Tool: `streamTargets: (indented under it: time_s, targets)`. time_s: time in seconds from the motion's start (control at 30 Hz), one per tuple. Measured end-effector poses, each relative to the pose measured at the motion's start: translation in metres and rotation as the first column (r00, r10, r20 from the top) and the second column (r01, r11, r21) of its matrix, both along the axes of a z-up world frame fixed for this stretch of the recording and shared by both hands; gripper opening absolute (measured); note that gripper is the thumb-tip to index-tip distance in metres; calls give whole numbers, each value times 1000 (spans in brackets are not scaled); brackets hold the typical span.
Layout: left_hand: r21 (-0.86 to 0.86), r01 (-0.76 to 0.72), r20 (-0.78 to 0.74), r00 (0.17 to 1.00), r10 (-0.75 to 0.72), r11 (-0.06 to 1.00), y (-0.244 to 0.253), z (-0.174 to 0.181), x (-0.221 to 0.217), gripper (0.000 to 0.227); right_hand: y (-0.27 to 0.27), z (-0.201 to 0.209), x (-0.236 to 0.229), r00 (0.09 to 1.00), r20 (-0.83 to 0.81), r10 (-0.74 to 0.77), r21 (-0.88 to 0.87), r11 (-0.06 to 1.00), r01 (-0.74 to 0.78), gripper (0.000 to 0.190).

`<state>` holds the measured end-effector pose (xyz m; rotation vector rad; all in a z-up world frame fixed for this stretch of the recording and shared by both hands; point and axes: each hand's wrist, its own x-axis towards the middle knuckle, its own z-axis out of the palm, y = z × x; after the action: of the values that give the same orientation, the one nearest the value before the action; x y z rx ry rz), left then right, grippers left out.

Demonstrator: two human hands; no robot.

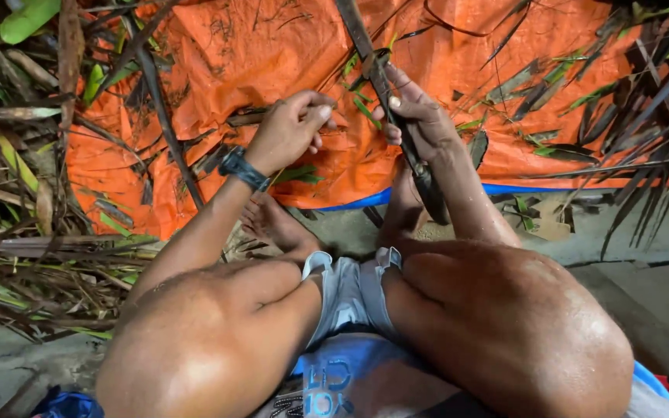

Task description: The person uses a machete to strip the leafy green parts from palm fronds, leaving the central ribs behind.

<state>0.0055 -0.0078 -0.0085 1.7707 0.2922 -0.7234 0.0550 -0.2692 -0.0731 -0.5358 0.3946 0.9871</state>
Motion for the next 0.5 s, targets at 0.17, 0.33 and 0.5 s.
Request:
streamTargets:
  time_s: [0.17, 0.33, 0.5]
  targets:
    - [-3, -44, -2, 999, 44, 999, -11, -3, 7, 21, 14, 29, -5, 998, -52, 27, 73, 997, -23, 71]
    - [-142, -237, -277, 942, 192, 961, -9, -14, 8, 15, 27, 51, -10, 978, -94, 187, 172, 971, -169, 92]
    - [-46, -149, -199, 970, 137, 988, -4, -10, 3, 13, 31, 66, 2, 976, 16, 217, -24, 976, -217, 60]
